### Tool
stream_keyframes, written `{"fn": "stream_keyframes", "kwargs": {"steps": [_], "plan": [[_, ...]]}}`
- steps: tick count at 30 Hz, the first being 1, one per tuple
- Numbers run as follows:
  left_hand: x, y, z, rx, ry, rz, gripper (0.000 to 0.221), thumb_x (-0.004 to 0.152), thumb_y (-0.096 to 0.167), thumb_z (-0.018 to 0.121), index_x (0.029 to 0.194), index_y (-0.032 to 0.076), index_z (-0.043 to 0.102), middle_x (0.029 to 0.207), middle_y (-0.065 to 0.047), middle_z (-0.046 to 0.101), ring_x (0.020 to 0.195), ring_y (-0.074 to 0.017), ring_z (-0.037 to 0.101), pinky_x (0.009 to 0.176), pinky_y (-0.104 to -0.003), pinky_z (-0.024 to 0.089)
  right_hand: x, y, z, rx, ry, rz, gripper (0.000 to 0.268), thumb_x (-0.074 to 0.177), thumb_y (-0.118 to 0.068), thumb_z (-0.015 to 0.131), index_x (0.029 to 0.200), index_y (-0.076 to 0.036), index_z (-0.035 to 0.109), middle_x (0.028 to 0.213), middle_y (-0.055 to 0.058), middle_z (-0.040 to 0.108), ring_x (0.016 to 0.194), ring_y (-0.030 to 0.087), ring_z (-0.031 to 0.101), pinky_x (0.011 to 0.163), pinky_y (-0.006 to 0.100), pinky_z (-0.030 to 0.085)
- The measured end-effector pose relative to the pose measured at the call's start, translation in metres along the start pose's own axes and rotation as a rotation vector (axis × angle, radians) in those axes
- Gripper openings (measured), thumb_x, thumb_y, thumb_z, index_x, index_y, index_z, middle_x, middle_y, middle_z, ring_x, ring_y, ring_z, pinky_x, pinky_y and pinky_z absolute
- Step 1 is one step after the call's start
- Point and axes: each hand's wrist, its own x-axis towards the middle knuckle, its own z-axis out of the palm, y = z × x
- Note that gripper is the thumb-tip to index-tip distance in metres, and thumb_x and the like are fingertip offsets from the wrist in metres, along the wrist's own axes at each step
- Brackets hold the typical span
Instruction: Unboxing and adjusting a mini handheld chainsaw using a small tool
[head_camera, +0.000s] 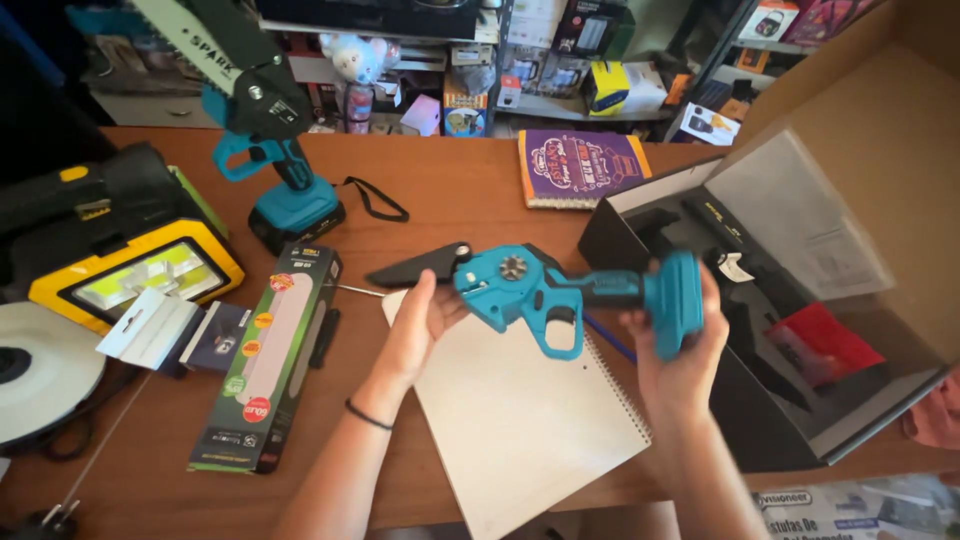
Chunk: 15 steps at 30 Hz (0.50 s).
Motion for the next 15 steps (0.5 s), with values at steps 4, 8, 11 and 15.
{"fn": "stream_keyframes", "kwargs": {"steps": [4,8,11,15], "plan": [[-0.007,-0.02,0.01,-0.171,0.009,0.022,0.07,0.103,0.06,0.033,0.139,0.007,0.059,0.136,-0.014,0.066,0.128,-0.0307,0.062,0.117,-0.049,0.04,0.028,-0.02,0.036,-0.059,-0.187,-0.101,0.083,0.076,-0.068,0.073,0.146,-0.025,0.054,0.132,0.011,0.067,0.074,0.017,0.071,0.069,0.03,0.067],[-0.002,-0.045,0.035,-0.57,0.084,0.065,0.059,0.102,0.059,0.044,0.132,0.012,0.064,0.129,-0.008,0.07,0.12,-0.0261,0.066,0.115,-0.043,0.042,0.031,-0.034,0.082,0.079,-0.335,-0.218,0.132,0.055,-0.078,0.084,0.164,-0.019,0.036,0.13,0.008,0.07,0.088,0.017,0.073,0.083,0.031,0.067],[-0.007,-0.055,0.069,-0.727,0.085,0.05,0.06,0.101,0.06,0.045,0.13,0.012,0.065,0.129,-0.007,0.07,0.121,-0.0249,0.065,0.117,-0.041,0.04,0.058,0.007,0.067,0.107,-0.449,-0.179,0.111,0.069,-0.056,0.079,0.162,-0.012,0.036,0.129,0.016,0.069,0.102,0.028,0.071,0.099,0.044,0.061],[-0.011,-0.049,0.095,-0.739,0.02,0.062,0.061,0.1,0.064,0.045,0.129,0.015,0.066,0.131,-0.004,0.069,0.127,-0.0239,0.062,0.12,-0.042,0.039,0.023,-0.044,0.12,0.025,-0.694,-0.013,0.063,0.092,-0.033,0.069,0.145,-0.008,0.049,0.12,0.024,0.071,0.118,0.034,0.072,0.112,0.047,0.055]]}}
